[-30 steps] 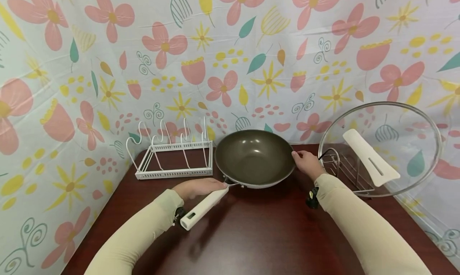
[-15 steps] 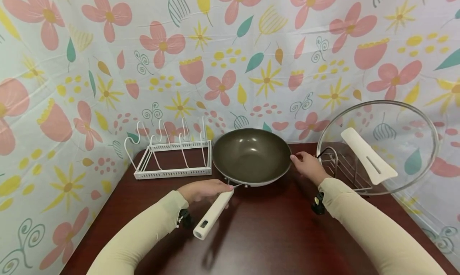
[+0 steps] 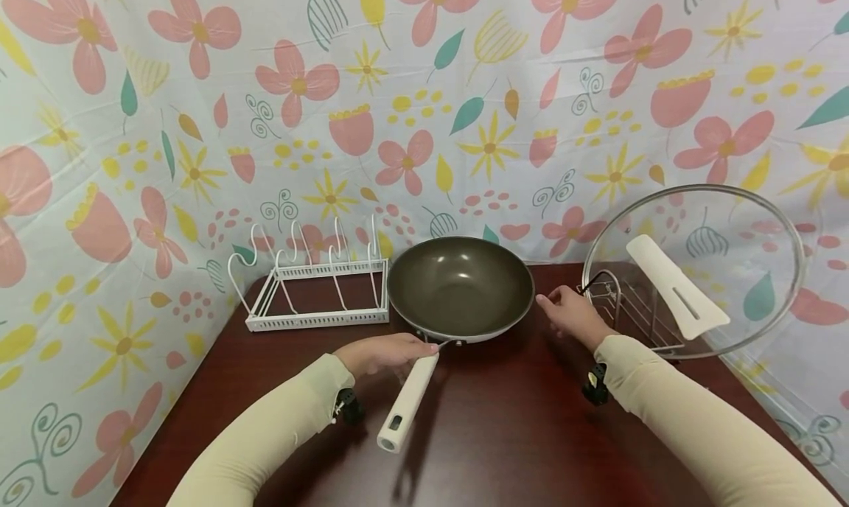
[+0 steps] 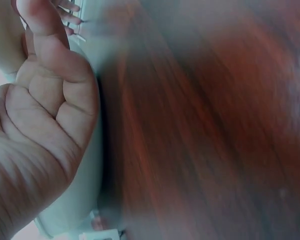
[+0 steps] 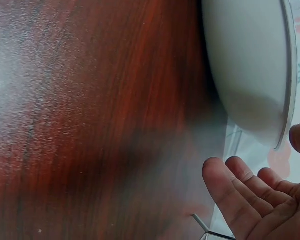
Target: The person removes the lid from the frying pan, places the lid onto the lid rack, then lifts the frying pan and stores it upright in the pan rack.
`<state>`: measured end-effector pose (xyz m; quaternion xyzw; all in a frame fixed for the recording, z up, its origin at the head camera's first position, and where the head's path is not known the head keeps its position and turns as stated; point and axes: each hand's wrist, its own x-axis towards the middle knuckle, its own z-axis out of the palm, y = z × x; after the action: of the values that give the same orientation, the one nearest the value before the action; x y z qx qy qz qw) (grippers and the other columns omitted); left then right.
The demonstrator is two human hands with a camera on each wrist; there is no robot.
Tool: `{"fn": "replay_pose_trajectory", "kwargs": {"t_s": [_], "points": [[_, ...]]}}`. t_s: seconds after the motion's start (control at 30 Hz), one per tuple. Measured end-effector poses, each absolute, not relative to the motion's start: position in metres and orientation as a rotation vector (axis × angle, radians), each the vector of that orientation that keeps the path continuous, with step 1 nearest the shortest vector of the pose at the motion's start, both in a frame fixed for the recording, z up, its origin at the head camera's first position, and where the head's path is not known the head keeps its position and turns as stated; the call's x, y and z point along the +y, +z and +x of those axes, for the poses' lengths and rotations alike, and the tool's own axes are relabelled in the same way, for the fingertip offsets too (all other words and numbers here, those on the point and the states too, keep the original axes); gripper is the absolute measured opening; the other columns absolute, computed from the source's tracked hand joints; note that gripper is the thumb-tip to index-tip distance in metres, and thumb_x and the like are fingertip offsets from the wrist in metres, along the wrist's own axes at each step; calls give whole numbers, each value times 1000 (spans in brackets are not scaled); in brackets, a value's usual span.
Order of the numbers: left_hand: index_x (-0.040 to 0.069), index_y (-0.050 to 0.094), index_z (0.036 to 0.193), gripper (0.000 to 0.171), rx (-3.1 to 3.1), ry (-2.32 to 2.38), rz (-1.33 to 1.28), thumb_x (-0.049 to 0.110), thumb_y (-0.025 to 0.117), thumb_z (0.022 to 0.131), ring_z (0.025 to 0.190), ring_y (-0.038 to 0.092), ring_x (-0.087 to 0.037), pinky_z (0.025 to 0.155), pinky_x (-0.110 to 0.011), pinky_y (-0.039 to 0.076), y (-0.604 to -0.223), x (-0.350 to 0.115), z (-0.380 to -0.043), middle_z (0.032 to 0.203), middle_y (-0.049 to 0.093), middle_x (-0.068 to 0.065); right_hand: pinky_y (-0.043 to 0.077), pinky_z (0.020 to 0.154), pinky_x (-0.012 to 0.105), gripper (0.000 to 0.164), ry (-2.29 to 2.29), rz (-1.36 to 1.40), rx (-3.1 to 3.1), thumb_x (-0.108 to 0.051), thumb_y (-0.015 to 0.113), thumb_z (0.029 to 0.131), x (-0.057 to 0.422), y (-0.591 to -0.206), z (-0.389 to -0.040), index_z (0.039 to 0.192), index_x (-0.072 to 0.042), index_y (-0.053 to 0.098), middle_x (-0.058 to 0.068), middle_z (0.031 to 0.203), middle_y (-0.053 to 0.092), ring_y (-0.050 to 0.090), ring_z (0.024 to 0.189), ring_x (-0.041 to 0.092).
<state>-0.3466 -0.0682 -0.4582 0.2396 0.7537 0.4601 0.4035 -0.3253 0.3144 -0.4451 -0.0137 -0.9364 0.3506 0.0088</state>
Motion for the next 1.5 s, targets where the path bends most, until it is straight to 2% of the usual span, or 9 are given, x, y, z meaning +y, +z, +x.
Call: {"fn": "replay_pose_trajectory", "kwargs": {"t_s": [0.2, 0.4, 0.67, 0.83, 1.17, 1.5], "points": [[7, 66, 91, 40, 1891, 1196, 585, 41, 50, 104, 68, 64, -15, 61, -34, 52, -457, -62, -339, 77, 68, -2, 56, 66, 39, 57, 1120, -32, -2967, -46, 48, 105, 313, -446, -321, 128, 7, 48, 19, 93, 67, 69, 72, 26], [11, 64, 86, 37, 1912, 1218, 563, 40, 50, 104, 64, 62, -15, 59, -31, 50, -458, -55, -335, 75, 67, -2, 58, 68, 42, 56, 1158, -39, -2977, -44, 48, 105, 310, -450, -320, 126, 7, 48, 23, 97, 65, 70, 77, 29], [12, 63, 82, 40, 1957, 1271, 515, 44, 52, 103, 60, 61, -14, 57, -29, 50, -461, -44, -327, 70, 67, -1, 59, 67, 41, 57, 1172, -37, -2977, -44, 50, 105, 311, -455, -320, 126, 8, 48, 25, 100, 64, 70, 79, 30], [12, 63, 82, 40, 1971, 1288, 492, 45, 52, 102, 61, 61, -15, 58, -29, 50, -462, -40, -326, 70, 66, -2, 59, 66, 41, 54, 1161, -24, -2980, -42, 50, 105, 311, -457, -322, 124, 9, 49, 25, 98, 65, 70, 75, 28], [8, 64, 95, 41, 1952, 1347, 450, 46, 53, 102, 64, 64, -15, 58, -29, 50, -464, -31, -324, 74, 69, -2, 60, 66, 43, 53, 1373, -82, -2981, -38, 49, 106, 299, -456, -317, 124, 11, 48, 27, 105, 67, 71, 80, 32], [11, 62, 88, 38, 1926, 1326, 445, 45, 52, 103, 61, 64, -16, 56, -27, 49, -465, -26, -323, 73, 70, -3, 60, 64, 42, 52, 1383, -13, -3030, -38, 50, 106, 285, -457, -309, 124, 11, 49, 24, 100, 70, 71, 76, 29]]}}
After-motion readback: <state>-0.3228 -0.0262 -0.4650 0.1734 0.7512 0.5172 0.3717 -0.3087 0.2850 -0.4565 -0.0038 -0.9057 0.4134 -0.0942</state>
